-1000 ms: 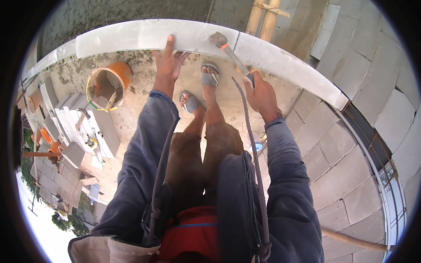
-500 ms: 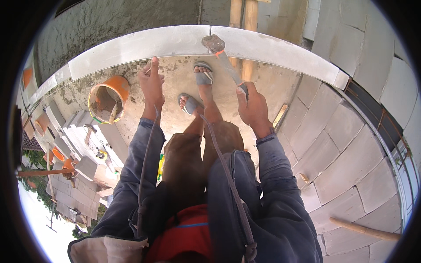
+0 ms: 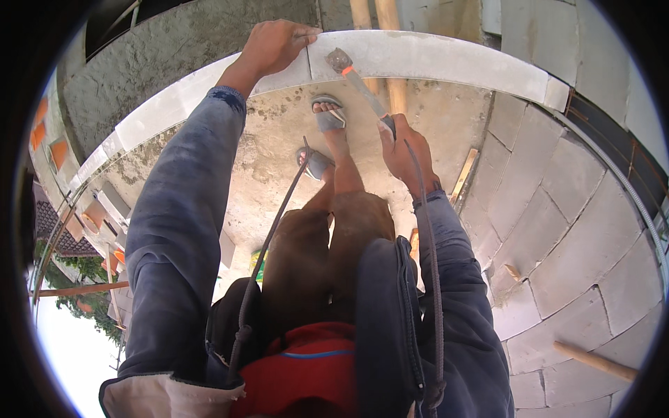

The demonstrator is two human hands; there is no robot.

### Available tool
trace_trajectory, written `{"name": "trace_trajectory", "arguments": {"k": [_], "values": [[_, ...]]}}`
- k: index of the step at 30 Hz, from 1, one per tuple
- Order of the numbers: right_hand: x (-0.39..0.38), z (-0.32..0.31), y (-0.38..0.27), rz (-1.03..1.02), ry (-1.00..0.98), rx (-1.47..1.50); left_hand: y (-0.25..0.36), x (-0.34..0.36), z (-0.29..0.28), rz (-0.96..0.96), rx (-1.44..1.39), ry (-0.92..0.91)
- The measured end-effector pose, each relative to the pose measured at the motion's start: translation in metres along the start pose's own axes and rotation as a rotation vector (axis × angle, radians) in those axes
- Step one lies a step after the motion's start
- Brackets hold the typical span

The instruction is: The person scoops mortar from a bucket with a trowel and applies it to a curved wall. They then place a white tile onto the mortar, press it into place, and tap it with a hammer to secure it. The process is repeated for additional tiles along the wall.

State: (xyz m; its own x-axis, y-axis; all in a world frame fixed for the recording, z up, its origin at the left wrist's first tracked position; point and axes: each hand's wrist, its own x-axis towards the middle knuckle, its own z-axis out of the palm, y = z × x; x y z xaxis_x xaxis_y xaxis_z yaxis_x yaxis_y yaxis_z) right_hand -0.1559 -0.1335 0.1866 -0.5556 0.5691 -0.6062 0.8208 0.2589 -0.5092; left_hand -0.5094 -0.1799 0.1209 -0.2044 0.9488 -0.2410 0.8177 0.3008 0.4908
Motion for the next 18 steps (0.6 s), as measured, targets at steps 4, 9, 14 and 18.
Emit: {"name": "trace_trajectory", "arguments": {"k": [4,9,14,18], "values": [[-0.008,0.007,-0.004,-0.066,0.081,0.038,-0.001,0.000,-0.001,-0.065,-0.026,-0.051],[0.000,0.002,0.001,0.037,-0.023,-0.080,0.003,-0.002,0.000,-0.134,0.000,-0.092],[-0.006,-0.001,0.010,-0.037,0.058,-0.023,0.000,-0.001,-0.001,-0.128,-0.060,-0.074],[-0.002,-0.009,0.008,0.041,-0.025,-0.101,0.000,-0.004,-0.001,-0.129,-0.078,-0.047]]}}
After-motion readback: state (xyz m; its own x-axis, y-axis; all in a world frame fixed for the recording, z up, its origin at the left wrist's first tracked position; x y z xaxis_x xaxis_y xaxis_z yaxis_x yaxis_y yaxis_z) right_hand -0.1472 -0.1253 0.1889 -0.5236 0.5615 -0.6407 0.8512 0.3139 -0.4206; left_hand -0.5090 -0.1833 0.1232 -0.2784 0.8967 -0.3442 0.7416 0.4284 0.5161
